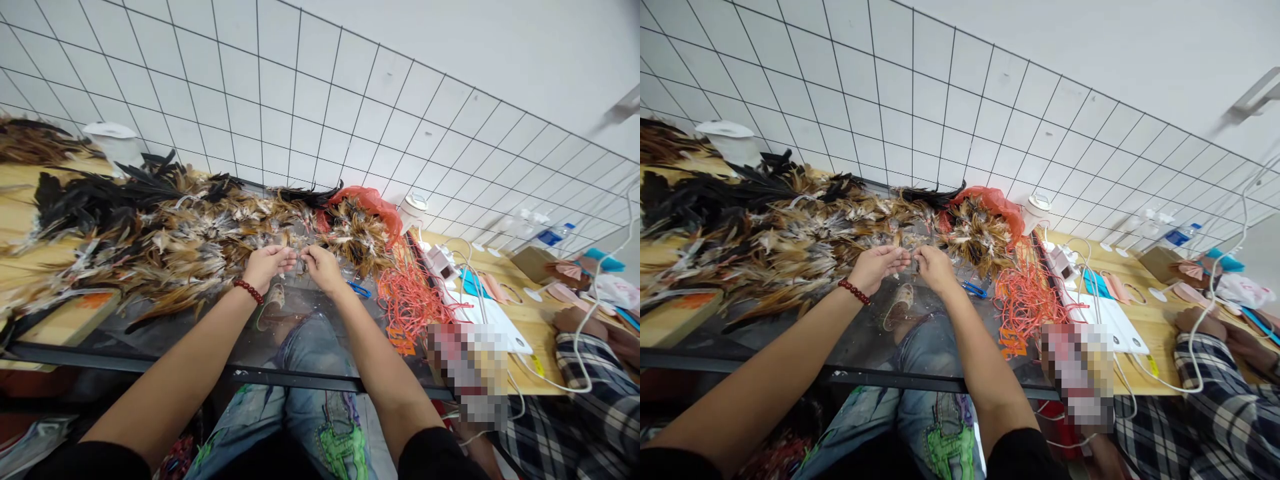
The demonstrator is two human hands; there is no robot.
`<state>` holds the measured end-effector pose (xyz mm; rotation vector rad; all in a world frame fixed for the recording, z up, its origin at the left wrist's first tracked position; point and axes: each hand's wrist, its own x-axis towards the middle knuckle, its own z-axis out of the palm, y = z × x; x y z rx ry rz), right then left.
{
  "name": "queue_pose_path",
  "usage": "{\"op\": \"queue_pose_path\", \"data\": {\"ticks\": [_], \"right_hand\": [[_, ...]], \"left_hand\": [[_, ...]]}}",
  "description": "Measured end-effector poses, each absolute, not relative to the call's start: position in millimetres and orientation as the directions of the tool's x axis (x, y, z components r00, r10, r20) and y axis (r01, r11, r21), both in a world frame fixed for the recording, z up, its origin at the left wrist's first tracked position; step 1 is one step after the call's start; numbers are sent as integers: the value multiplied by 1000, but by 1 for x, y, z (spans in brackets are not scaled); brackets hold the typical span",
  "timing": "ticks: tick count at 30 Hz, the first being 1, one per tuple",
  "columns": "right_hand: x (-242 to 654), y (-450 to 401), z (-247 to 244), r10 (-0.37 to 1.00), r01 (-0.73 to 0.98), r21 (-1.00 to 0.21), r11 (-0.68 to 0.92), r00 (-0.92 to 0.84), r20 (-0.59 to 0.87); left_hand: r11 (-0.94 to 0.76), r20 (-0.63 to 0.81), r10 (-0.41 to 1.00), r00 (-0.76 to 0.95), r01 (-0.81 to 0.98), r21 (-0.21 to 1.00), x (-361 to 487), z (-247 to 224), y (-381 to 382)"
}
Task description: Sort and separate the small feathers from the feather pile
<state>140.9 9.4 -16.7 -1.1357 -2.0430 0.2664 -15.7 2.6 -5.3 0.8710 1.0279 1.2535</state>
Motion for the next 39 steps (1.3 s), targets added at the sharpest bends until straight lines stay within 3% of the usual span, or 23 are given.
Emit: {"op": "queue_pose_path", "data": {"ticks": [3,9,16,21,23,25,28,31,34,39], "right_hand": [[139,8,-16,793,615,-521,592,-326,515],[139,10,-19,822,445,-693,567,-248,513],[144,7,-23,747,638,-443,630,-343,569],[136,-5,-15,661,674,-256,693,-453,598],[135,-5,-14,650,670,-239,703,-468,599],[135,-3,-15,666,640,-319,699,-419,617],[134,3,-15,750,496,-596,631,-194,632],[133,8,-17,856,261,-828,497,8,516],[130,11,-20,905,123,-900,418,29,425],[129,13,-25,909,146,-901,409,30,417]], "left_hand": [[166,-154,986,64,-294,941,-12,-8,2],[124,-126,992,20,-365,923,-13,-10,3],[84,-97,995,-13,-404,911,-16,-7,3],[90,-112,993,-33,-404,911,-16,-9,4],[106,-130,991,-32,-411,905,-16,-9,4],[141,-152,988,4,-405,903,-15,-8,3],[178,-171,984,52,-377,909,-15,-6,1],[184,-172,983,65,-381,906,-15,-5,0],[226,-200,974,108,-390,892,-15,-5,0],[312,-259,948,183,-386,868,-15,-4,0]]}}
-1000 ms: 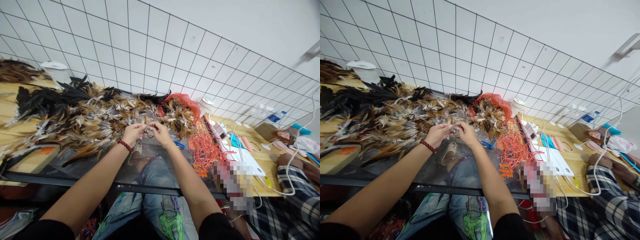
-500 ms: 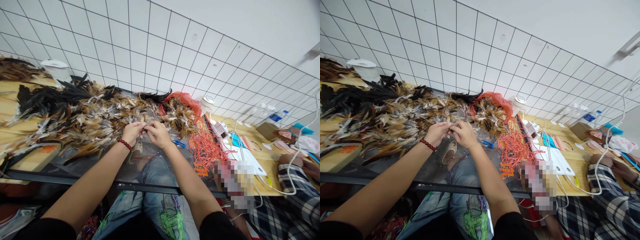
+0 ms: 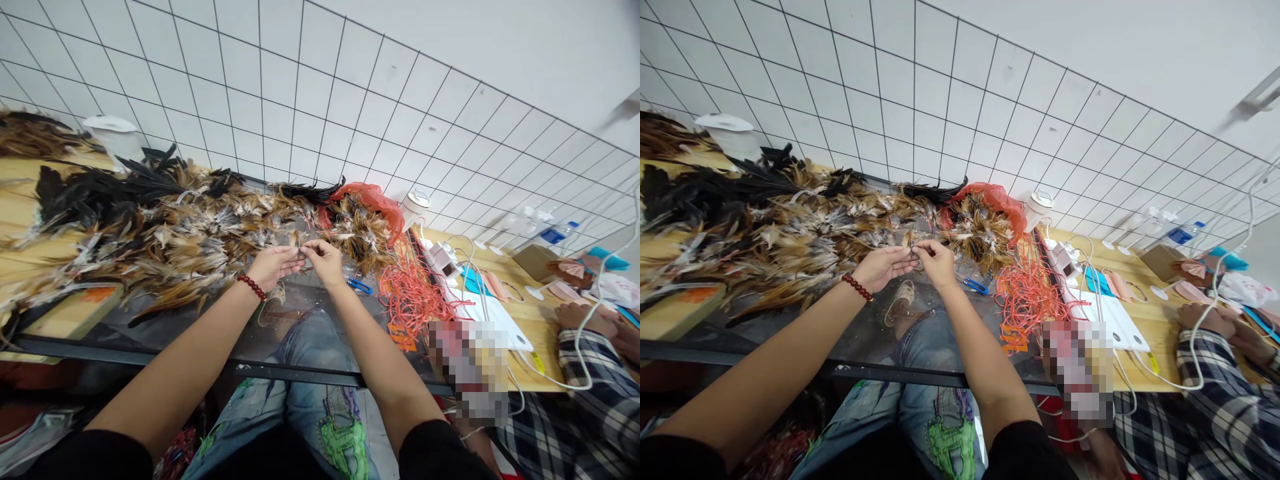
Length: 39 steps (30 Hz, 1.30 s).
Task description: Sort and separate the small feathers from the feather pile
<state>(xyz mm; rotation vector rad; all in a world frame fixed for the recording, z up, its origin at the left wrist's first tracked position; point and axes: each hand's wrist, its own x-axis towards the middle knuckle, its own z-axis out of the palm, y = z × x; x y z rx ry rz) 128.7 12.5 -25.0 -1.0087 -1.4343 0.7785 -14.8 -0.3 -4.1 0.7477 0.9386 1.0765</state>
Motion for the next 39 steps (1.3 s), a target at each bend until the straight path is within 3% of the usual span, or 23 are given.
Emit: {"op": "queue_pose_path", "data": {"ticks": [10,14,19,25,31,35,39], "right_hand": [[127,14,-25,912,89,-910,405,34,409],[128,15,-22,961,-139,-952,274,17,274],[133,11,-20,965,-236,-971,42,-243,101],[135,13,-23,983,-179,-975,132,-106,152],[136,15,-25,979,-127,-984,127,-147,145],[134,15,-25,971,-136,-975,176,-137,194],[134,17,-31,936,54,-944,326,-161,314]], "left_hand": [[283,-203,952,228,-412,866,-15,-10,2],[243,-151,960,235,-440,864,-16,-8,2],[369,-216,899,381,-396,841,-16,-4,0],[424,-270,864,425,-325,845,-17,-2,-2],[385,-279,855,437,-174,906,-17,1,-5],[337,-232,906,353,-270,902,-18,-1,-3],[275,-184,948,260,-379,883,-20,-4,2]]}}
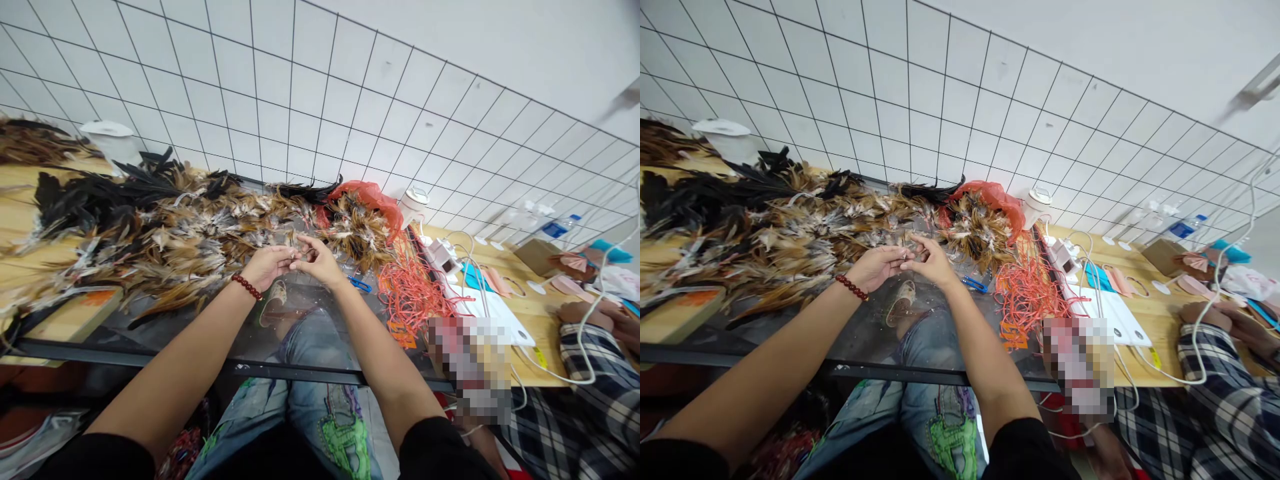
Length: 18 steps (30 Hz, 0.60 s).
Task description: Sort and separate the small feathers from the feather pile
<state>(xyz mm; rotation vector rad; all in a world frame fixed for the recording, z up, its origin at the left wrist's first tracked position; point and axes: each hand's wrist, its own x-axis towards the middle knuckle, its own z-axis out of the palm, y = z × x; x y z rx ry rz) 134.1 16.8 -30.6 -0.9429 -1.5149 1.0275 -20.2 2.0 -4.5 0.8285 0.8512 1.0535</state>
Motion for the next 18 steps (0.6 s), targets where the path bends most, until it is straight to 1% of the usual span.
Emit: {"op": "queue_pose_path", "data": {"ticks": [3,7,9,12,15,17,18], "right_hand": [[134,18,-35,921,151,-912,380,-157,358],[133,18,-33,927,155,-916,370,-128,353],[132,17,-30,942,90,-942,323,-126,311],[133,14,-24,970,-68,-985,159,-175,169],[135,10,-20,953,-212,-977,-32,-302,34],[136,9,-19,941,-268,-959,-92,-339,4],[136,9,-19,946,-282,-955,-90,-324,7]], "left_hand": [[274,-183,948,261,-373,886,-20,-7,3],[304,-214,941,263,-376,875,-18,-8,3],[299,-214,944,250,-381,875,-17,-8,2],[277,-203,951,235,-347,896,-18,-7,2],[317,-218,914,343,-268,910,-20,-6,1],[362,-244,872,425,-224,905,-20,-5,-1],[380,-256,856,449,-211,901,-20,-4,-2]]}}
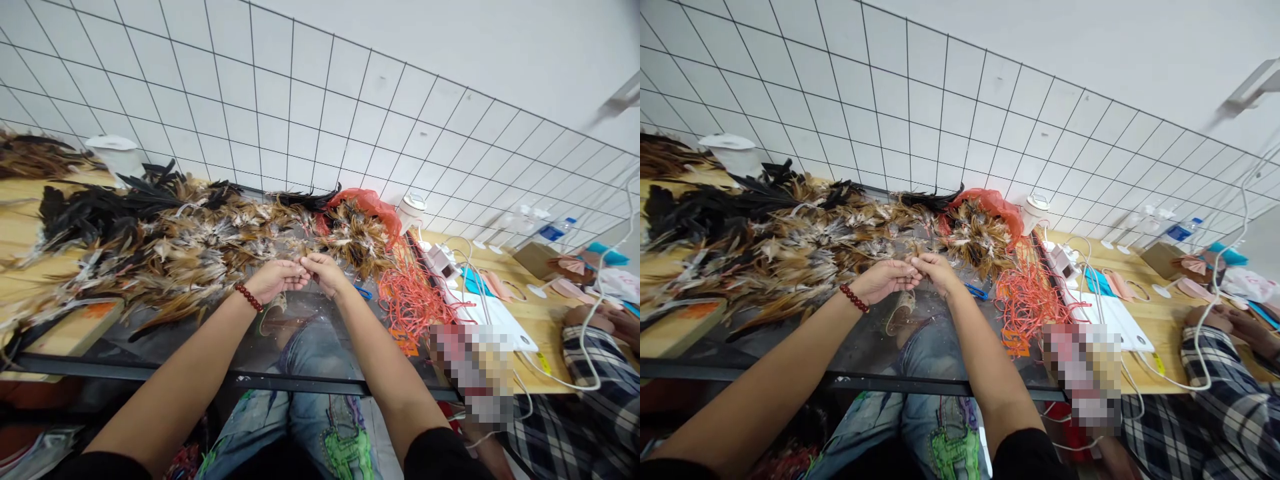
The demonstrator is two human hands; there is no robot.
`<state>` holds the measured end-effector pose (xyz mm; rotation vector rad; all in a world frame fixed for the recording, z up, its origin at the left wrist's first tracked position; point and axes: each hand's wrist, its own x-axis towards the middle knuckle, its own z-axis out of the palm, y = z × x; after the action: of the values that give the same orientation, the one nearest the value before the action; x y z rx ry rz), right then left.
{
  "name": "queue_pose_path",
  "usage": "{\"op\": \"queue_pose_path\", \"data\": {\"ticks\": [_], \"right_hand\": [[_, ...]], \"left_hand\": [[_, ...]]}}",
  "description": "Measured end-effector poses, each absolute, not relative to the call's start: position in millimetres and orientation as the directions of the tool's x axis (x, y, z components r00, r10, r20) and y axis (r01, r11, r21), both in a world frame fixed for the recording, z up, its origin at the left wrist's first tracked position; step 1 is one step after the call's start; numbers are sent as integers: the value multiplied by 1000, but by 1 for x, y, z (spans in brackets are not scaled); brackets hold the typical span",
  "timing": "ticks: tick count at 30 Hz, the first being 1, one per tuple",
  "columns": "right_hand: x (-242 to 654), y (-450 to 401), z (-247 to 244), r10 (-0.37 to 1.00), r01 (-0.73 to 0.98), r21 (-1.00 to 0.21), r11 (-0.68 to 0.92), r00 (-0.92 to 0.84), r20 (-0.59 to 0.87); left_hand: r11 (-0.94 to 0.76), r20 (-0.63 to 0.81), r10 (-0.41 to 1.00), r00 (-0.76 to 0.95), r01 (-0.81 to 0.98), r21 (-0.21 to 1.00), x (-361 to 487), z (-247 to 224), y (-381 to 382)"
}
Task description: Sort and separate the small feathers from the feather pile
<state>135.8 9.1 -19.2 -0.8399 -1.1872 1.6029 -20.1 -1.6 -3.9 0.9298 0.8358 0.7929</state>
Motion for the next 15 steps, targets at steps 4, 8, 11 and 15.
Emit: {"op": "queue_pose_path", "data": {"ticks": [4,8,11,15], "right_hand": [[136,14,-24,983,-275,-961,18,-169,67],[138,18,-29,990,-223,-971,87,-91,109],[138,18,-29,990,-200,-975,98,-77,115],[135,14,-25,990,-249,-967,48,-116,79]], "left_hand": [[429,-292,842,453,-236,872,-20,-2,-2],[451,-312,843,438,-259,854,-20,-2,-3],[452,-323,845,427,-248,857,-19,-2,-3],[446,-325,858,399,-262,856,-18,-2,-3]]}}
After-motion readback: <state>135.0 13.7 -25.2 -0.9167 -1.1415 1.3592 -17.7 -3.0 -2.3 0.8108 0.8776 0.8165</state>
